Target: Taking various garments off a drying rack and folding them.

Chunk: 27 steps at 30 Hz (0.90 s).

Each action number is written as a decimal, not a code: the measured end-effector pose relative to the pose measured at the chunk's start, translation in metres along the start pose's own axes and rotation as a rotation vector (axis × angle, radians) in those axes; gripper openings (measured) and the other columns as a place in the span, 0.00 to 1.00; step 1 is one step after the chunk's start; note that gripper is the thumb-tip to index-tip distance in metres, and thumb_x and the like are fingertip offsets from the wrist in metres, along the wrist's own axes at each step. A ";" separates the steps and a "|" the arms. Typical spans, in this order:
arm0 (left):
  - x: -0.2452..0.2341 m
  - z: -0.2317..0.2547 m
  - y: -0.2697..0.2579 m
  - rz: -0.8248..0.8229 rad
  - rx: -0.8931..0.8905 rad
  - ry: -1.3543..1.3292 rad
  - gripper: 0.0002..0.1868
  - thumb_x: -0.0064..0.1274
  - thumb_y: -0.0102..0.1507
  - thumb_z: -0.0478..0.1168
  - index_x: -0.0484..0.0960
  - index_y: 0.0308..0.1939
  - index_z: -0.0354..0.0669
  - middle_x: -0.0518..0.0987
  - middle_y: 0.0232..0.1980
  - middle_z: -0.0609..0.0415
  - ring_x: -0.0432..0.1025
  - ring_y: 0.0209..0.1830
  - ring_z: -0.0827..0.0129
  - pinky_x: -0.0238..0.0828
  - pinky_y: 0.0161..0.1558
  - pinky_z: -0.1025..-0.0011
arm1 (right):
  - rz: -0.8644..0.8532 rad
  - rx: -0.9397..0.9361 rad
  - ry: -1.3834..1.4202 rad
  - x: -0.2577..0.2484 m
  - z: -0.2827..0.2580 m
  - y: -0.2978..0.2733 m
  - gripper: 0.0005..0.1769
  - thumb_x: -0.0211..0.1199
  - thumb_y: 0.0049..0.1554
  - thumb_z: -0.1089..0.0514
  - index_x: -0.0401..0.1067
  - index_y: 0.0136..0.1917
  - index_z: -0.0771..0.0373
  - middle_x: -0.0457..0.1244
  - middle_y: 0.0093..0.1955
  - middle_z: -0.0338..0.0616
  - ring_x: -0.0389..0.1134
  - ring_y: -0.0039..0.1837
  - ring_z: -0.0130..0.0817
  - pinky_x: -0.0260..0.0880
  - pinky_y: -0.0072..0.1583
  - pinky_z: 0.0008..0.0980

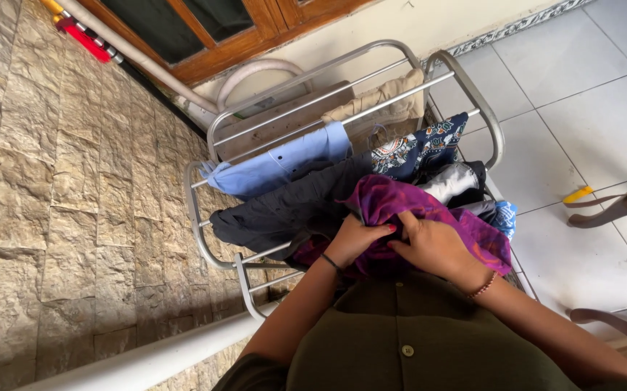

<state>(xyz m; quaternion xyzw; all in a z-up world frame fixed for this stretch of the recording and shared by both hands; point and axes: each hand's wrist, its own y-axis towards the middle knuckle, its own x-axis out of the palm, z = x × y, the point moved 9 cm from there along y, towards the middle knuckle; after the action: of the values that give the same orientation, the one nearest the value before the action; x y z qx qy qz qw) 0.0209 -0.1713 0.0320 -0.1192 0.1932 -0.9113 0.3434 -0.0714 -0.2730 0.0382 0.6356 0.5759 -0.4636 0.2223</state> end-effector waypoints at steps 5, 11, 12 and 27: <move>-0.009 -0.032 0.001 0.092 -0.160 -0.239 0.49 0.67 0.60 0.46 0.56 0.77 0.32 0.68 0.70 0.33 0.64 0.71 0.44 0.60 0.70 0.44 | -0.106 0.040 -0.079 0.004 0.007 -0.003 0.38 0.61 0.55 0.38 0.54 0.74 0.45 0.74 0.47 0.35 0.75 0.53 0.47 0.76 0.51 0.49; -0.021 -0.064 0.017 0.134 -0.160 -0.557 0.47 0.64 0.63 0.39 0.52 0.79 0.34 0.69 0.68 0.35 0.67 0.67 0.44 0.63 0.67 0.43 | 0.065 0.008 -0.001 -0.004 0.017 -0.002 0.32 0.63 0.54 0.43 0.65 0.70 0.44 0.75 0.48 0.29 0.76 0.50 0.45 0.78 0.48 0.46; -0.021 -0.058 0.016 0.157 -0.135 -0.524 0.47 0.64 0.62 0.39 0.52 0.79 0.35 0.69 0.68 0.35 0.67 0.68 0.44 0.64 0.67 0.43 | 0.120 -0.016 0.006 -0.009 0.015 -0.003 0.32 0.64 0.53 0.44 0.66 0.70 0.45 0.75 0.46 0.30 0.76 0.46 0.43 0.77 0.44 0.45; -0.003 -0.021 0.002 0.123 -0.045 -0.239 0.48 0.68 0.59 0.44 0.57 0.77 0.31 0.68 0.70 0.35 0.63 0.71 0.45 0.60 0.70 0.46 | 0.072 0.063 0.258 0.005 0.017 0.001 0.22 0.58 0.59 0.44 0.72 0.59 0.59 0.73 0.39 0.49 0.75 0.44 0.49 0.74 0.49 0.51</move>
<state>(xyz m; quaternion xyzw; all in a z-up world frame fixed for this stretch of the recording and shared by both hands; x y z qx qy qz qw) 0.0166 -0.1647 0.0119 -0.2227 0.1782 -0.8633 0.4164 -0.0763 -0.2842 0.0256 0.7168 0.5616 -0.3877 0.1431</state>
